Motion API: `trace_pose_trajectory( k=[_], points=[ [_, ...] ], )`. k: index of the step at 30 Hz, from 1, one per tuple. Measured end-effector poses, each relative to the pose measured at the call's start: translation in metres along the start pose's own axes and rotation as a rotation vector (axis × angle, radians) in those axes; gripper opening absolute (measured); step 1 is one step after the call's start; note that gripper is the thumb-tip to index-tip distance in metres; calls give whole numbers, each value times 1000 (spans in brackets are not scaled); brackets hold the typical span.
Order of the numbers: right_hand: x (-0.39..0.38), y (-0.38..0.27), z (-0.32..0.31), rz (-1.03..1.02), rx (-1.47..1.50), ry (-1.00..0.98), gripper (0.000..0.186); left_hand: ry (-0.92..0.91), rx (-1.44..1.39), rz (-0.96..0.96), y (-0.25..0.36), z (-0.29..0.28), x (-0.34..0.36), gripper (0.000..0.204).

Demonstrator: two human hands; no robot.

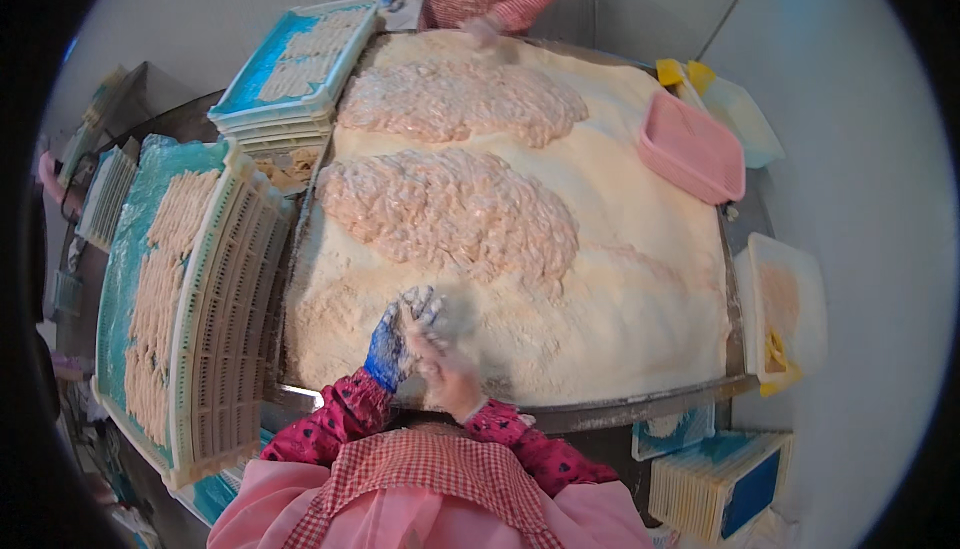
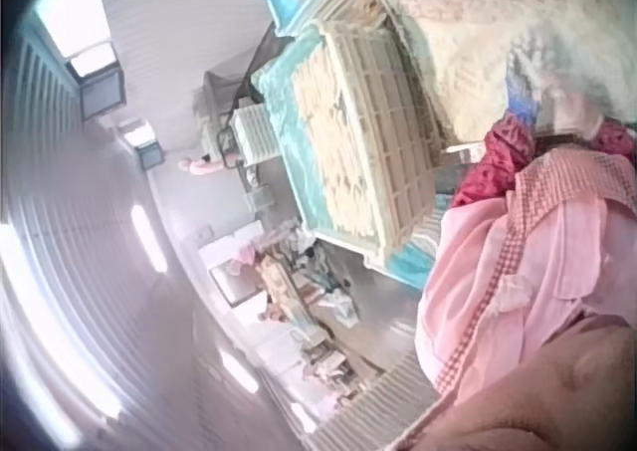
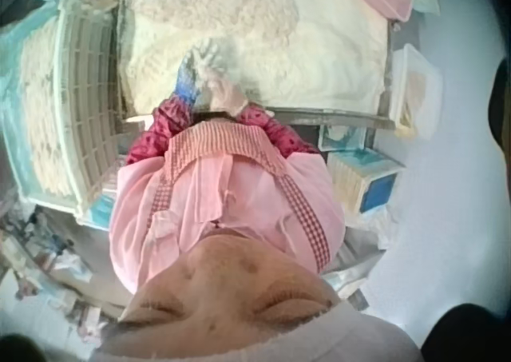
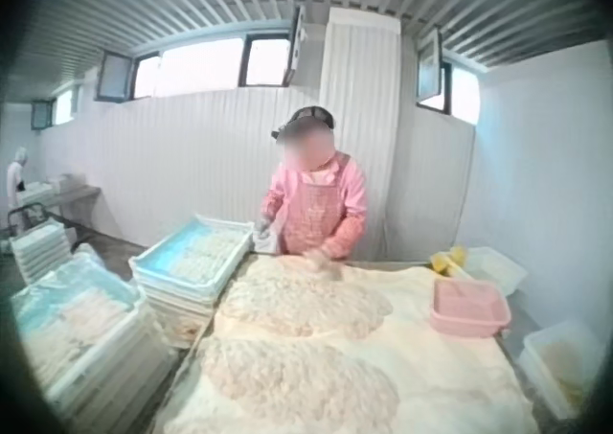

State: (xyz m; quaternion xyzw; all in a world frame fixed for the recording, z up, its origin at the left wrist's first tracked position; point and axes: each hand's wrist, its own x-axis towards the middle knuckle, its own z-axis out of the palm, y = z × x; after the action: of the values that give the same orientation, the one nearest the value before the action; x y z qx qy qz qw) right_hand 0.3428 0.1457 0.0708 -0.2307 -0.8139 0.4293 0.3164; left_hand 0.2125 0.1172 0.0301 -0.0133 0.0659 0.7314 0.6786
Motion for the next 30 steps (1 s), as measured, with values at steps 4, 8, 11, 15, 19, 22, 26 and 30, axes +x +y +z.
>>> trace_pose_trajectory(
  k=[4, 8, 11, 15, 19, 22, 26, 30],
  points=[
    [24, -17, 8, -221, -185, 10, 39, -109, 105, 806, -67, 31, 5, 51],
    [42, -5, 5, -132, -370, 94, 46, 270, 469, 254, -24, 59, -21, 53],
    [42, -14, 17, -120, -50, -2, 52, 343, 623, 115, -16, 5, -29, 52],
    [58, -5, 30, -49, 169, -97, 55, 349, 138, 163, 26, -35, -36, 36],
    [115, 94, -4, 102, -619, 141, 34, 353, 208, 123, 67, 18, -74, 38],
    [137, 141, -20, -31, -777, -73, 16, 292, 234, 226, 111, 86, -103, 41],
    [136, 128, -50, -50, -688, -117, 13, 331, 491, 645, 222, 165, -166, 43],
    [130, 122, -41, 2, -488, -82, 13, 818, 981, 1341, 350, 161, -307, 49]
  ],
)
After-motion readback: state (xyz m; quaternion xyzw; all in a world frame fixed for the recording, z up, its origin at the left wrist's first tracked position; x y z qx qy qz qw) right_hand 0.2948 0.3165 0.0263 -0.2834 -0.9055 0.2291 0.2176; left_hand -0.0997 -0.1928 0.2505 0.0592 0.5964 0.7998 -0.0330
